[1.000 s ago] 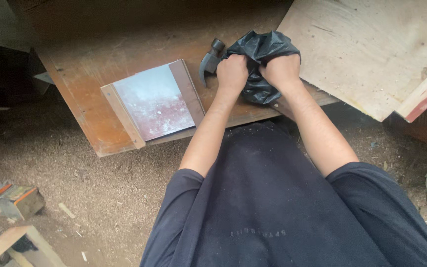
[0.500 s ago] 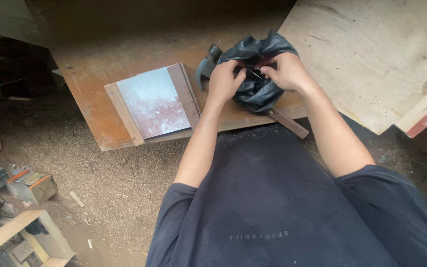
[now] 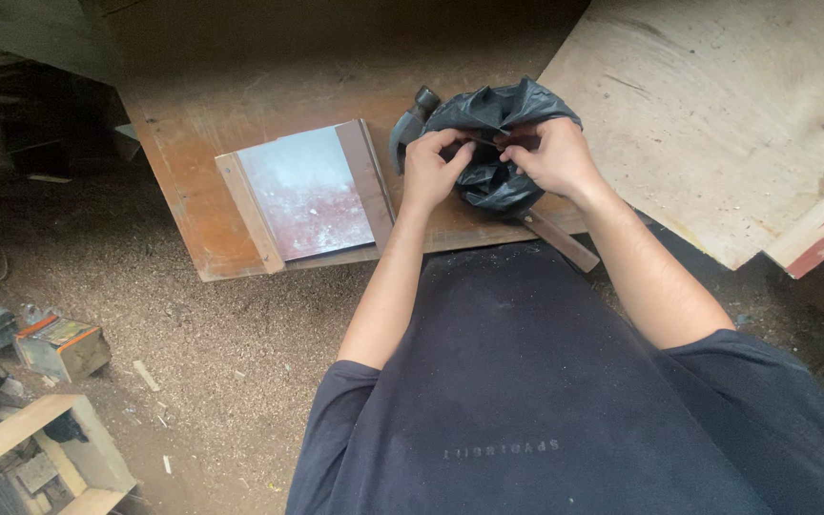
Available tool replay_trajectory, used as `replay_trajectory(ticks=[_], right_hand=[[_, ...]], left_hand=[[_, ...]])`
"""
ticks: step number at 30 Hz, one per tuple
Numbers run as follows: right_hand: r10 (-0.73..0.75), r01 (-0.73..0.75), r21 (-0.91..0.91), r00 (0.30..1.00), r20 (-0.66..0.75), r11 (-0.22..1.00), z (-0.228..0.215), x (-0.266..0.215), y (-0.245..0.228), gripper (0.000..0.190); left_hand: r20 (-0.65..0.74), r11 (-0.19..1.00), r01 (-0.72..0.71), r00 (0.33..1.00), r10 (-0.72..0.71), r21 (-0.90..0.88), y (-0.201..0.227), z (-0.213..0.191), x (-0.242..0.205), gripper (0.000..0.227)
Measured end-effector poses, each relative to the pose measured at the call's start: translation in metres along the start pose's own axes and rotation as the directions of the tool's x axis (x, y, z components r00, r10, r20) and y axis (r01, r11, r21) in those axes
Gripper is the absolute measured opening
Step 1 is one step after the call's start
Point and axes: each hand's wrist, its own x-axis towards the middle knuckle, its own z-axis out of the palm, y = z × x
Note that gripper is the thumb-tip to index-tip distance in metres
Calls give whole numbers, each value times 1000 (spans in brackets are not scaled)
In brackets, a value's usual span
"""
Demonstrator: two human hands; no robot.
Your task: The person uses a hammer to drive nails into a small wooden frame placed on a workbench. They repeatedly reposition the frame and hammer different sides to secure the nails.
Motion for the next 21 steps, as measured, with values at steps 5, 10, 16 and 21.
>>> replay_trajectory(ticks=[5, 10, 16, 21], right_hand=[[23, -23, -6, 1000, -19, 1000, 5, -6, -11, 16], [29, -31, -79, 999, -24, 996, 10, -25, -32, 12], [-95, 86, -115, 993, -73, 990, 11, -21, -29, 15], [-316, 254, -309, 933, -172, 917, 16, -48, -47, 22]], left_hand=[[42, 997, -63, 997, 65, -47, -1, -4, 1, 24], [102, 988, 86, 992, -73, -128, 6, -11, -4, 18], [234, 969, 77, 972, -21, -235, 9, -17, -9, 19], [331, 951, 19, 940, 88, -308, -1, -19, -12, 23]])
